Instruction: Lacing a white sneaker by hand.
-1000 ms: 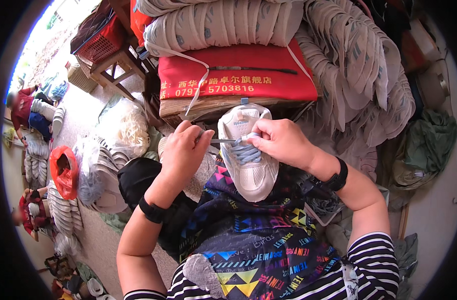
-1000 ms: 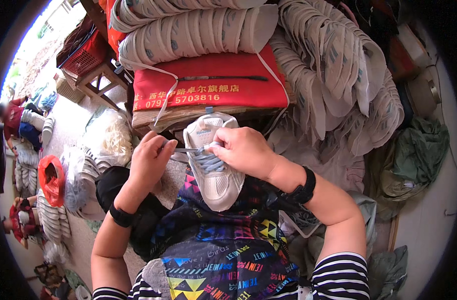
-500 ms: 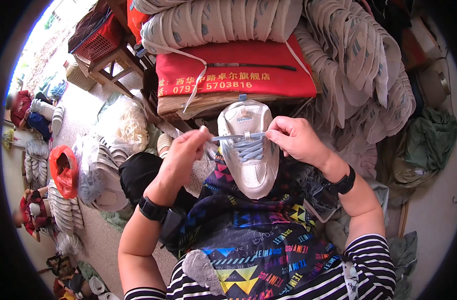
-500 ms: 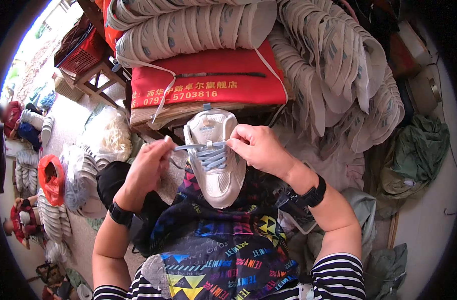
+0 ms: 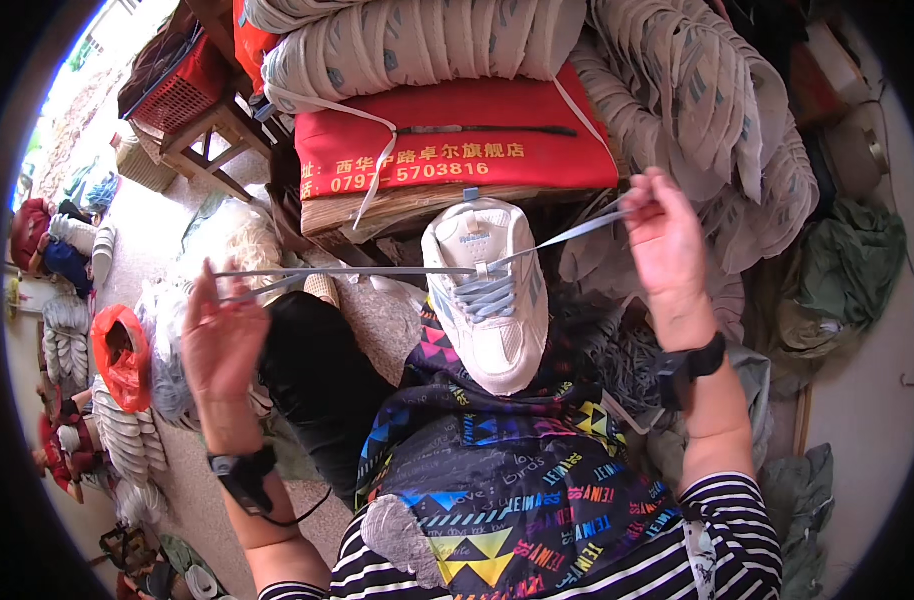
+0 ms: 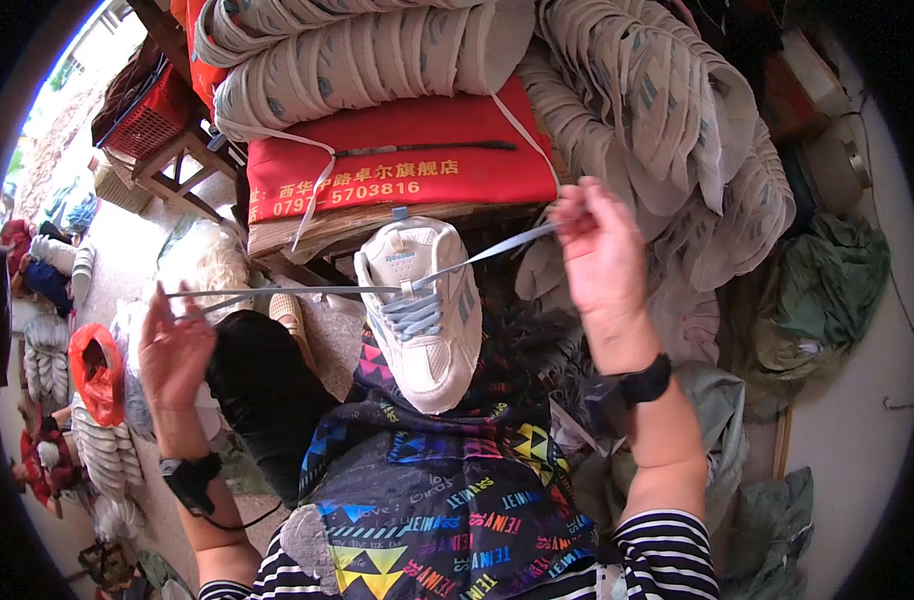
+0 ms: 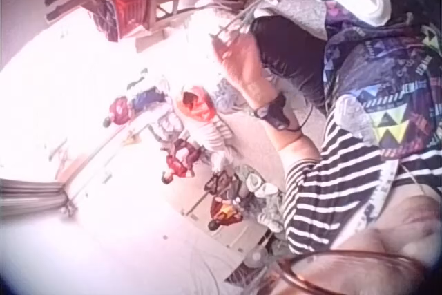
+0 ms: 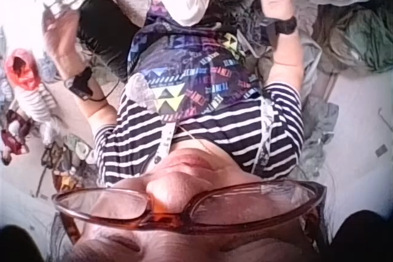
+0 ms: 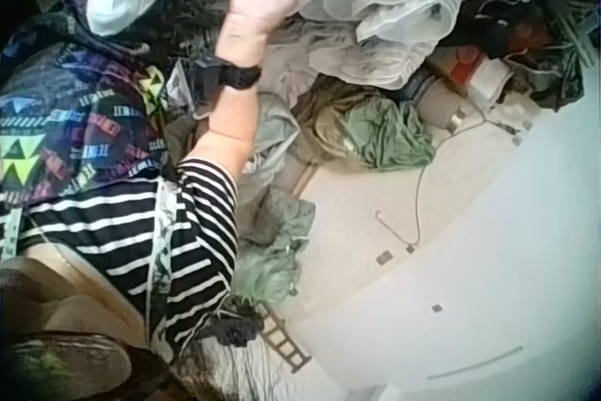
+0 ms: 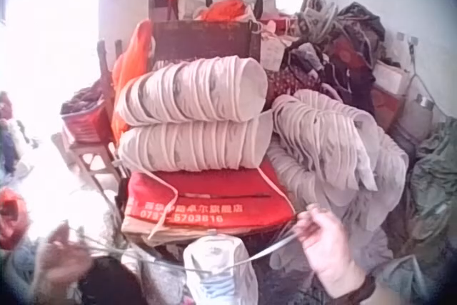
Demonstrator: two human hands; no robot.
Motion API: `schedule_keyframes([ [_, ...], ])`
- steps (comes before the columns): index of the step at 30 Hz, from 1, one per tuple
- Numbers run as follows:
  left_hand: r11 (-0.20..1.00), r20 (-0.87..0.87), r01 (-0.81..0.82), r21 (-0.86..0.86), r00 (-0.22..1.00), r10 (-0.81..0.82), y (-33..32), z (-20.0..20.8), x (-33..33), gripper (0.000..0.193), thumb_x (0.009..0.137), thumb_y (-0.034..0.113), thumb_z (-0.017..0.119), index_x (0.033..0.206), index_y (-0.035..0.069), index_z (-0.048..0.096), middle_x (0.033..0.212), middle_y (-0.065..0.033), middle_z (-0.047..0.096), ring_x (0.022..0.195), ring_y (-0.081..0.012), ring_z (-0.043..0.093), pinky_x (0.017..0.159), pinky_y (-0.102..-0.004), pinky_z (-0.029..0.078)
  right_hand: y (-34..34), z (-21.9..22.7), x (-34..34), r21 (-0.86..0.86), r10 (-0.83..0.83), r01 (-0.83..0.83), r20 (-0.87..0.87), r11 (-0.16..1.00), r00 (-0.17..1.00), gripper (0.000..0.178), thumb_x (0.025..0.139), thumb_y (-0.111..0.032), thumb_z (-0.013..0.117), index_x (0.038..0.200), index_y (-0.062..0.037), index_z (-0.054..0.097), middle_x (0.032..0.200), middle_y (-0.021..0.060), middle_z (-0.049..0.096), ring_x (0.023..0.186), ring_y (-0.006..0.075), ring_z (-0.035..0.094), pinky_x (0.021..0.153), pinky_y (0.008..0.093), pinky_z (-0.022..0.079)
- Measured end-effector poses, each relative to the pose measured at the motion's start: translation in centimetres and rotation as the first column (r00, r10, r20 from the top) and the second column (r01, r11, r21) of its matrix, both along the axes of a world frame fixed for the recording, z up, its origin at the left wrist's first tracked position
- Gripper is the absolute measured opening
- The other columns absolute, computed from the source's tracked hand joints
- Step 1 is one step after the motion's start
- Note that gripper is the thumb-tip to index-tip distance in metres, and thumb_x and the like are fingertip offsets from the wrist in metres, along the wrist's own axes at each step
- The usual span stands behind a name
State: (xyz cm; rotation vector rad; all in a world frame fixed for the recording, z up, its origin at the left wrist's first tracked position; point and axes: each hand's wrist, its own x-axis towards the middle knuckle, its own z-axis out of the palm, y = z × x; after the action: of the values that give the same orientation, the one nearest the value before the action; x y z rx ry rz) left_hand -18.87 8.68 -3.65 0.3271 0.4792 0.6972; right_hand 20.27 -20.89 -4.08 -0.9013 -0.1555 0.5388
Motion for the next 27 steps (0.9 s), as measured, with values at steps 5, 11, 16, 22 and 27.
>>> schedule_keyframes([
  [5,0.99,0.055,-0.064,0.124,0.997,0.057,5.0,-0.9,-9.6,0.032,0.096,0.02,0.056,0.128,0.019,0.061,0.134,-0.0071,0.056,0.108,-0.0206,0.055,0.089,-0.0384,0.044,-9.0,-1.2,8.3,-0.072,-0.263,0.264,0.024,0.962,0.965,0.02,0.095,-0.007,0.053,0.113,0.0012,0.056,0.094,0.0081,0.063,0.063,0.008,0.047,0.054,0.0232,0.041],
  [11,0.736,-0.136,-0.666,-0.119,0.746,0.652,7.1,-2.7,-12.9,0.033,0.098,0.023,0.053,0.126,0.007,0.06,0.13,-0.0099,0.058,0.095,-0.0177,0.055,0.076,-0.0307,0.043,-20.4,-3.5,14.1,-0.176,-0.555,0.562,0.094,0.808,0.827,0.024,0.095,-0.003,0.046,0.117,0.0019,0.054,0.099,0.0082,0.062,0.061,0.0074,0.044,0.046,0.02,0.035],
  [16,0.806,-0.128,-0.456,0.379,0.836,0.533,7.8,-3.5,-11.9,0.039,0.101,0.026,0.042,0.128,0.001,0.056,0.114,-0.007,0.062,0.066,-0.0107,0.042,0.064,-0.0216,0.038,-19.3,-2.3,11.7,-0.42,-0.583,0.659,0.311,0.624,0.751,0.036,0.092,-0.009,0.05,0.126,0.0023,0.052,0.094,0.0065,0.064,0.059,0.0042,0.041,0.041,0.0169,0.027],
  [22,0.644,-0.549,0.26,0.719,0.782,0.296,-4.0,1.1,4.9,0.044,0.097,0.011,0.05,0.139,0.001,0.044,0.094,-0.005,0.067,0.063,-0.0021,0.042,0.057,-0.0175,0.039,-5.8,-0.1,-0.1,-0.65,0.158,0.146,0.385,0.746,0.909,0.03,0.094,-0.015,0.054,0.12,-0.0006,0.053,0.092,0.0067,0.069,0.057,0.0042,0.048,0.051,0.0179,0.038],
  [27,0.635,-0.519,0.409,0.655,0.855,-0.015,-9.4,-1.6,12.0,0.02,0.101,0.014,0.049,0.116,0.002,0.055,0.105,-0.0118,0.068,0.076,-0.0088,0.06,0.07,-0.0232,0.049,1.1,-1.3,-5.5,-0.585,0.512,-0.269,0.298,0.765,0.806,0.013,0.096,-0.011,0.053,0.107,-0.0058,0.057,0.092,0.0038,0.067,0.075,0.006,0.06,0.062,0.018,0.045],
])
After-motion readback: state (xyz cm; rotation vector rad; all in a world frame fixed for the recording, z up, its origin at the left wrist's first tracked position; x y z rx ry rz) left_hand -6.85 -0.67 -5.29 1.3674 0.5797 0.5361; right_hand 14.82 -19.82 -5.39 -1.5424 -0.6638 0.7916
